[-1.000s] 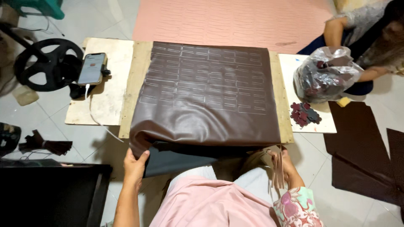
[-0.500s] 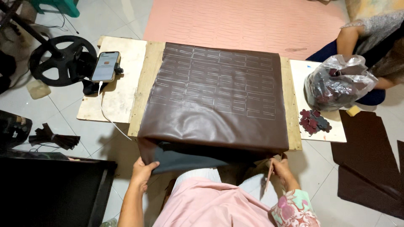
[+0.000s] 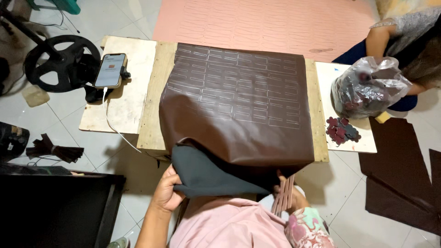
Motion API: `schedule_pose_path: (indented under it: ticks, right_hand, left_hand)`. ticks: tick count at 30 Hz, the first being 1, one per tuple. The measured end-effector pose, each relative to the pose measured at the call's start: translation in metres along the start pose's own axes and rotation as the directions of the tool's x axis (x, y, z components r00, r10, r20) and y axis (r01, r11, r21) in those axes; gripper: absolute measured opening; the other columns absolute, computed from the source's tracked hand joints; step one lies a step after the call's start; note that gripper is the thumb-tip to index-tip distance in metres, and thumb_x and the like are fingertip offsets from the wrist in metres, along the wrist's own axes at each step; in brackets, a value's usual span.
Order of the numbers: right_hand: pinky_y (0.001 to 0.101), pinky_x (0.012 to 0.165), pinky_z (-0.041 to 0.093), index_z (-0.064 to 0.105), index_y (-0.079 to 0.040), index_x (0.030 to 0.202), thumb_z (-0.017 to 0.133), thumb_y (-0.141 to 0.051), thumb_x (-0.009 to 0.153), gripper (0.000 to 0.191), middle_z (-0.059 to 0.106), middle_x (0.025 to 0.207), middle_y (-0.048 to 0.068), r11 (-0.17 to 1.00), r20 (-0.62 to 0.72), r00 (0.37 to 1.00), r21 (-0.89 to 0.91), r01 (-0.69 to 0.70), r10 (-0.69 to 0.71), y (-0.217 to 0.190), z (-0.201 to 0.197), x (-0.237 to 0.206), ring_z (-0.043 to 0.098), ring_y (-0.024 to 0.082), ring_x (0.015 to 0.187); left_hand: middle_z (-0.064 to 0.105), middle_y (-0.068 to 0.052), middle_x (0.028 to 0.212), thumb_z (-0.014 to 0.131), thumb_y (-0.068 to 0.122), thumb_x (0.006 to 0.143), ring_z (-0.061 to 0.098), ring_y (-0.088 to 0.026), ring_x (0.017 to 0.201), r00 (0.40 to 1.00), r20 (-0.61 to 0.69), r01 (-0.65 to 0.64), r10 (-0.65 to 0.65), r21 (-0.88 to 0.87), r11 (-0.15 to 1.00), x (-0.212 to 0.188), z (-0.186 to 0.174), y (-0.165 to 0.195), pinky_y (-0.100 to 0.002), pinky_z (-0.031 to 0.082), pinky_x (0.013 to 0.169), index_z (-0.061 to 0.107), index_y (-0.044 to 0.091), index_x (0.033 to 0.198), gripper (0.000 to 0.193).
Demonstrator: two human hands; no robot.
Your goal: The person holds a pink paper template flat on a brown leather sheet and uses a wooden stylus to trace along the template's slots, embossing pattern lines onto the leather. They reposition the template, continue tracing, then lift the template and smooth the leather sheet.
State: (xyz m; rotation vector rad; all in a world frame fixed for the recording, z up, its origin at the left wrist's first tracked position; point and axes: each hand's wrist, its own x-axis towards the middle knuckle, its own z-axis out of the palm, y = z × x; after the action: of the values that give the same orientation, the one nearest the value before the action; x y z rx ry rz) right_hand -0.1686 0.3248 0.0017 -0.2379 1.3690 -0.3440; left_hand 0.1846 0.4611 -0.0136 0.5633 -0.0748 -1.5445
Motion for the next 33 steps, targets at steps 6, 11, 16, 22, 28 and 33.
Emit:
schedule_pose_path:
  ticks: [6,11,16,22,28,33]
  right_hand:
    - [0.0361,0.043,0.033,0.039,-0.013,0.065,0.051,-0.078,0.085,0.069,0.038,0.056,0.002,0.972,0.193,0.980,0.235,-0.005,-0.041,0.026,0.000,0.000,0.042,0.021,0.048]
    - [0.0353,0.041,0.033,0.039,-0.016,0.066,0.053,-0.081,0.086,0.070,0.038,0.056,0.002,0.964,-0.002,1.000,0.264,0.015,-0.014,0.028,-0.002,0.009,0.041,0.020,0.048]
    - [0.0323,0.052,0.040,0.048,-0.016,0.076,0.056,-0.062,0.094,0.050,0.054,0.067,0.001,0.975,0.029,0.998,0.217,0.041,-0.048,0.029,-0.002,-0.011,0.050,0.016,0.058]
    - [0.0330,0.063,0.046,0.054,-0.011,0.079,0.058,-0.044,0.101,0.040,0.063,0.074,0.001,0.991,-0.086,0.996,0.134,-0.020,0.032,0.022,-0.007,-0.019,0.054,0.016,0.064]
    - [0.0353,0.065,0.046,0.054,-0.012,0.087,0.060,-0.045,0.099,0.036,0.062,0.079,0.000,0.979,-0.022,0.999,0.198,0.050,-0.046,0.038,-0.058,-0.009,0.055,0.016,0.068]
    - [0.0372,0.066,0.047,0.054,-0.012,0.094,0.061,-0.046,0.097,0.035,0.062,0.082,0.000,0.966,-0.148,0.975,0.171,0.193,-0.169,0.020,-0.090,-0.061,0.055,0.017,0.071]
  left_hand:
    - [0.069,-0.014,0.106,0.050,-0.010,0.072,0.071,-0.027,0.091,0.996,-0.087,-0.037,0.022,-0.175,0.984,-0.004,-0.003,-0.011,-0.044,0.062,0.082,0.055,0.000,0.123,0.053]
    - [0.070,-0.018,0.114,0.049,-0.007,0.070,0.072,-0.034,0.099,0.997,-0.083,-0.018,-0.005,-0.276,0.961,-0.008,0.000,-0.011,-0.050,0.060,0.086,0.056,0.001,0.129,0.060]
    - [0.068,-0.022,0.118,0.050,-0.007,0.074,0.070,-0.036,0.105,1.000,0.011,0.005,-0.001,-0.360,0.933,-0.010,-0.002,-0.009,-0.052,0.058,0.093,0.053,-0.005,0.132,0.058]
    - [0.070,-0.023,0.115,0.052,-0.002,0.071,0.070,-0.038,0.105,1.000,-0.006,-0.003,0.001,-0.348,0.938,-0.015,-0.006,-0.004,-0.055,0.055,0.096,0.060,-0.008,0.121,0.051]
    - [0.071,-0.019,0.115,0.061,0.012,0.083,0.069,-0.036,0.107,0.979,-0.204,-0.085,0.012,-0.348,0.934,-0.024,-0.013,0.012,-0.058,0.051,0.097,0.065,-0.003,0.113,0.034]
    - [0.067,-0.014,0.129,0.059,0.016,0.095,0.065,-0.028,0.117,0.964,-0.256,-0.093,0.071,-0.077,0.993,-0.030,-0.008,0.028,-0.047,0.051,0.101,0.059,0.003,0.135,0.042]
